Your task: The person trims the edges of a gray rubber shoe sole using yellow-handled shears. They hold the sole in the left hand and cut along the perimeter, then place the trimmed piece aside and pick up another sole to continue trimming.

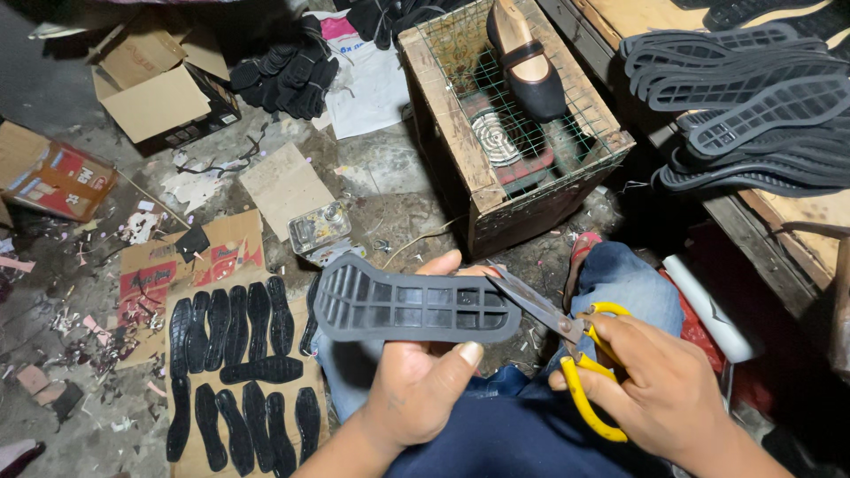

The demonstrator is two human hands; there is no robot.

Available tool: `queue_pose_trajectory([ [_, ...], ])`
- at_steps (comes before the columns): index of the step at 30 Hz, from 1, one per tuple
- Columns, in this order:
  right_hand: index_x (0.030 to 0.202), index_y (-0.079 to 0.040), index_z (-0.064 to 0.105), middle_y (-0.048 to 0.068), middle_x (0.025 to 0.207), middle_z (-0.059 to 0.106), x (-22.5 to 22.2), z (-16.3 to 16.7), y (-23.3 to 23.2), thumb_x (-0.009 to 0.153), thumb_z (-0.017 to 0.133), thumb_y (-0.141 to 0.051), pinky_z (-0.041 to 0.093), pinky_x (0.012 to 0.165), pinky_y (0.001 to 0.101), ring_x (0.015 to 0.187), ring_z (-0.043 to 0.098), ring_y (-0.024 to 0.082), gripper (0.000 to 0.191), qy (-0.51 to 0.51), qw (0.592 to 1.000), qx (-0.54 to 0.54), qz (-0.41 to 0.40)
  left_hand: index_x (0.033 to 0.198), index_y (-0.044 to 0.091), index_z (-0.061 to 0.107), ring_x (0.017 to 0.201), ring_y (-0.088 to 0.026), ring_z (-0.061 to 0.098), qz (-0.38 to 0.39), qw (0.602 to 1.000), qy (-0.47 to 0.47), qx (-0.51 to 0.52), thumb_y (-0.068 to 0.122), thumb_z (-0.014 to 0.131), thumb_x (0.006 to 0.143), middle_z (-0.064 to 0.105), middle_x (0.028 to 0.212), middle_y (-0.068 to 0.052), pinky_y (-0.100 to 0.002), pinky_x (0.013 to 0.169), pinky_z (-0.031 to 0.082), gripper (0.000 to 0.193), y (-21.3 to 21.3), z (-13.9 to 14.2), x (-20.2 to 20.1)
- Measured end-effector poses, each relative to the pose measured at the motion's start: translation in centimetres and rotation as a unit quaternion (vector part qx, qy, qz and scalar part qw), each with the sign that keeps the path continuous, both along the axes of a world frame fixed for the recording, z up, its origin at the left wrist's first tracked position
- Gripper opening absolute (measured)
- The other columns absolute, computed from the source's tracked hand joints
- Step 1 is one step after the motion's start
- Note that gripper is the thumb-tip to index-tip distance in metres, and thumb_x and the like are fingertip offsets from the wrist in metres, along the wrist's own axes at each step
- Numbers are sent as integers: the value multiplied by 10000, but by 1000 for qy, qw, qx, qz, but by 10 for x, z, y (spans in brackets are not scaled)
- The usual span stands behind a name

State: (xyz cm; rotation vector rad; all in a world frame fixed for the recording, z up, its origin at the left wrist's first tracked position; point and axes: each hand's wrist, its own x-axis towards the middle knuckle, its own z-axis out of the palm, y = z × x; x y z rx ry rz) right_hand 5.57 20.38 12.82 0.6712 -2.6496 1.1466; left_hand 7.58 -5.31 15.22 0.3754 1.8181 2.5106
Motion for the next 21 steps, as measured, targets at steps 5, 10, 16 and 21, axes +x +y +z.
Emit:
queue_pose_trajectory([
  [5,1075,-48,711,76,884,750,2,-8,7,714,881,-312,563,631,291,685,727,194,478,-3,1000,24,16,1618,-37,166,1420,-274,532,-34,999,-29,2,43,551,921,524,1495,-226,-439,1220,416,801,-12,6,-4],
  [10,1053,-38,706,60,806,753,-1,-7,14,688,852,-257,568,584,286,642,713,179,450,-43,999,24,20,1644,-16,130,1278,-297,600,-76,994,-72,26,78,536,883,578,1435,-232,-444,1040,486,868,-23,11,-9],
  [16,1187,-28,641,131,1085,720,-4,9,5,689,830,-305,573,722,315,885,732,274,600,-14,999,12,35,1641,-26,135,1324,-254,604,-84,994,-70,-7,105,542,884,589,1443,-217,-394,1159,469,870,-21,16,-9],
  [21,1090,-39,671,137,987,737,-6,18,-3,624,866,-308,565,687,355,814,733,302,572,-15,999,39,18,1659,-8,141,1256,-211,587,-84,991,-103,-10,147,580,887,581,1408,-154,-365,1077,470,902,-20,18,-9],
])
